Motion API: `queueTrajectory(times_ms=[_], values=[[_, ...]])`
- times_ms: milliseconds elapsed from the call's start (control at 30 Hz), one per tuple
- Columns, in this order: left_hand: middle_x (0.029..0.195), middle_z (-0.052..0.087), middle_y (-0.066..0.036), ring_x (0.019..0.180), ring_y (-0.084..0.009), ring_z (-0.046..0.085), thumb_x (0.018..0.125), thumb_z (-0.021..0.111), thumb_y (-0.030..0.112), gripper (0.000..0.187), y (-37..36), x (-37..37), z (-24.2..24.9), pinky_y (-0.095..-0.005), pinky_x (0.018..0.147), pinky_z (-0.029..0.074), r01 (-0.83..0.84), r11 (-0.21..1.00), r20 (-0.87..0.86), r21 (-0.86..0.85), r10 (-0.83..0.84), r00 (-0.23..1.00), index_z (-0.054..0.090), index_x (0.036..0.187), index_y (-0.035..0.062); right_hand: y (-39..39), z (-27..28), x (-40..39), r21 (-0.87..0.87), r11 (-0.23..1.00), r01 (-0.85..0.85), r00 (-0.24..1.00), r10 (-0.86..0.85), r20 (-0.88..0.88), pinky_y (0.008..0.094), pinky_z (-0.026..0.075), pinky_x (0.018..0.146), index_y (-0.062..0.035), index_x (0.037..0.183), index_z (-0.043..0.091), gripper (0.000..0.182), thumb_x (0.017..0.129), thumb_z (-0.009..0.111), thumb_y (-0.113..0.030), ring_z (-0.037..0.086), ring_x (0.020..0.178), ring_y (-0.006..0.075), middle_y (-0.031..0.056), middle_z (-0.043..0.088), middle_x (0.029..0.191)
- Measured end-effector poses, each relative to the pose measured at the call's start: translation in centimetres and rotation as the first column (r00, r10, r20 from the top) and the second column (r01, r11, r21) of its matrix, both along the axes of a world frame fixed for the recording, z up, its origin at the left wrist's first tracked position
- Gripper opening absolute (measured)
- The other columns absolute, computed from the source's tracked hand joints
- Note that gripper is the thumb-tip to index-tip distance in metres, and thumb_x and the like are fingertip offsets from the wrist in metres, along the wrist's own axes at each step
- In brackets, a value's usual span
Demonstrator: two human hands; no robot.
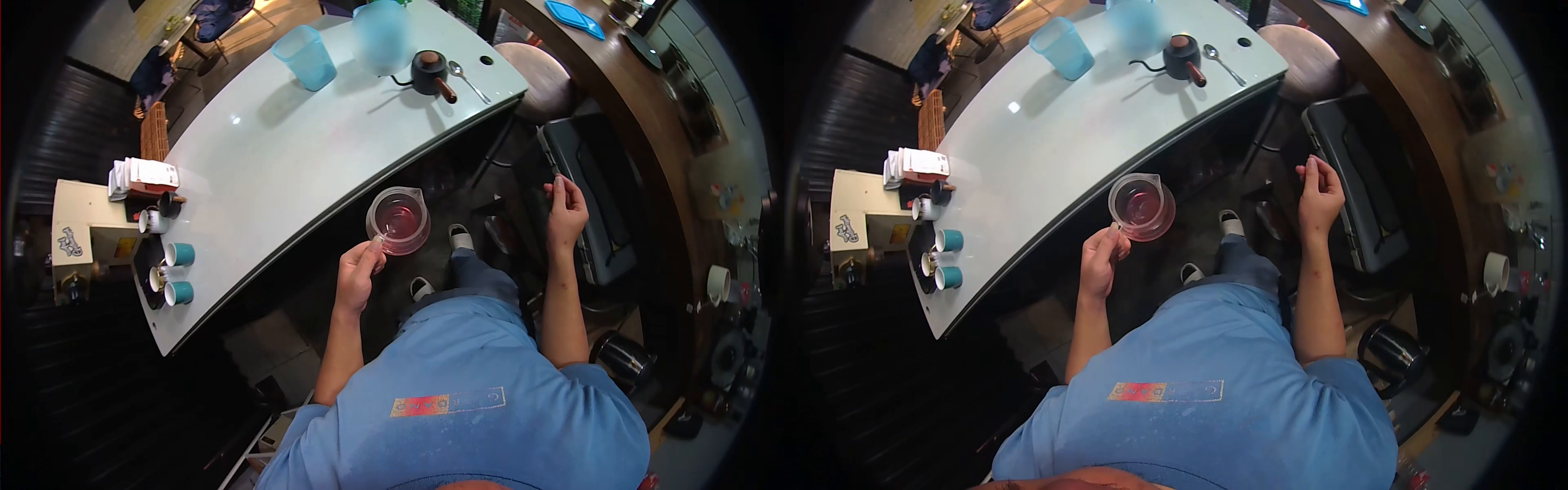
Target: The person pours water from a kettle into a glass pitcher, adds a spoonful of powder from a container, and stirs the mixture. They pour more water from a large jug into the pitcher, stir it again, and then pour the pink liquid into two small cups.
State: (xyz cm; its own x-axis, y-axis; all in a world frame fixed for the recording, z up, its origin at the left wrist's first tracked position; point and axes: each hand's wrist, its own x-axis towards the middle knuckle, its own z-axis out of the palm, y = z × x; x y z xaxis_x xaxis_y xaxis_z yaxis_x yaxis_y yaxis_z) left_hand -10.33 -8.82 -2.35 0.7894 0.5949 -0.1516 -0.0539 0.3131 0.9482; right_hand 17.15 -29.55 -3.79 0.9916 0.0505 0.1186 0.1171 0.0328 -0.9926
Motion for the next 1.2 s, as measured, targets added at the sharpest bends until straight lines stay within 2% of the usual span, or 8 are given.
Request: queueTrajectory(times_ms=[100,233,433,567,700,933,1033,1200], values=[[0.06,0.043,0.005,0.056,-0.004,0.034,0.097,0.051,0.026,0.038,-0.5,0.4,0.1,-0.0224,0.052,0.026,0.056,0.998,0.041,0.015,-0.056,0.998,0.05,0.063,0.0075,-4.1,0.4,0.5,-0.108,0.991,0.084,0.995,-0.089,-0.042,0.0211,0.049,0.072,0.0024,0.104,0.063,0.022,0.093,0.059,-0.016,0.063,0.076,0.0087,0.0053,0.066,0.087],[0.06,0.042,0.005,0.056,-0.0038,0.034,0.097,0.051,0.025,0.038,-1.8,2.0,0.9,-0.0221,0.052,0.026,0.106,0.994,0.028,0.03,-0.107,0.994,0.049,0.063,0.0075,-6.8,3.2,1.1,-0.038,0.973,0.228,0.966,-0.221,0.136,0.0208,0.049,0.071,0.0017,0.106,0.063,0.021,0.093,0.058,-0.014,0.06,0.075,0.0066,0.0044,0.067,0.088],[0.059,0.042,0.005,0.054,-0.0036,0.033,0.098,0.049,0.026,0.037,-4.4,6.7,2.0,-0.0221,0.051,0.024,0.141,0.988,0.048,0.06,-0.144,0.988,0.051,0.066,0.0063,-12.3,7.5,5.0,0.039,0.928,0.371,0.913,-0.372,0.169,0.0217,0.048,0.075,-0.0005,0.109,0.063,0.02,0.091,0.059,-0.009,0.059,0.083,0.0078,0.0047,0.065,0.098],[0.065,0.046,-0.001,0.06,-0.0093,0.04,0.098,0.046,0.027,0.037,-7.1,11.1,3.3,-0.0249,0.056,0.032,0.199,0.977,0.016,0.078,-0.2,0.98,0.047,0.067,0.0069,-18.3,12.6,9.5,0.212,0.807,0.552,0.618,-0.566,0.545,0.0242,0.045,0.085,0.0036,0.12,0.051,0.033,0.091,0.059,-0.01,0.056,0.097,0.0131,0.0091,0.058,0.108],[0.064,0.043,-0.002,0.06,-0.0113,0.039,0.099,0.044,0.029,0.04,-10.5,16.6,5.2,-0.0258,0.056,0.03,0.218,0.97,0.018,0.107,-0.221,0.975,0.044,0.065,0.0072,-24.3,18.0,14.4,0.297,0.749,0.592,0.54,-0.642,0.544,0.029,0.041,0.093,0.0086,0.126,0.041,0.048,0.091,0.061,-0.019,0.051,0.107,0.0168,0.0143,0.053,0.116],[0.061,0.033,0.0,0.06,-0.0129,0.036,0.099,0.043,0.028,0.041,-15.1,25.9,8.4,-0.0267,0.057,0.029,0.31,0.938,0.199,0.155,-0.337,0.92,0.037,0.063,0.0095,-28.9,22.1,22.3,0.266,0.898,0.351,0.786,-0.436,0.438,0.0317,0.032,0.102,0.0115,0.127,0.041,0.065,0.092,0.054,-0.042,0.046,0.119,0.0206,0.0173,0.049,0.128],[0.061,0.033,0.001,0.061,-0.0127,0.035,0.099,0.044,0.029,0.041,-16.0,29.1,10.5,-0.027,0.057,0.029,0.373,0.91,0.169,0.18,-0.403,0.9,0.038,0.063,0.0097,-28.8,24.0,23.7,0.328,0.877,0.352,0.825,-0.456,0.334,0.0342,0.036,0.098,0.0036,0.124,0.049,0.064,0.091,0.051,-0.052,0.049,0.113,0.0219,0.0115,0.054,0.122],[0.062,0.038,0.003,0.058,-0.009,0.036,0.098,0.048,0.03,0.037,-16.0,34.8,12.5,-0.0242,0.054,0.03,0.492,0.852,0.238,0.179,-0.522,0.819,0.045,0.068,0.0085,-31.3,24.5,27.3,0.425,0.838,0.342,0.829,-0.482,0.284,0.0359,0.039,0.095,0.0027,0.116,0.054,0.063,0.087,0.054,-0.053,0.052,0.107,0.0227,0.0124,0.057,0.114]])
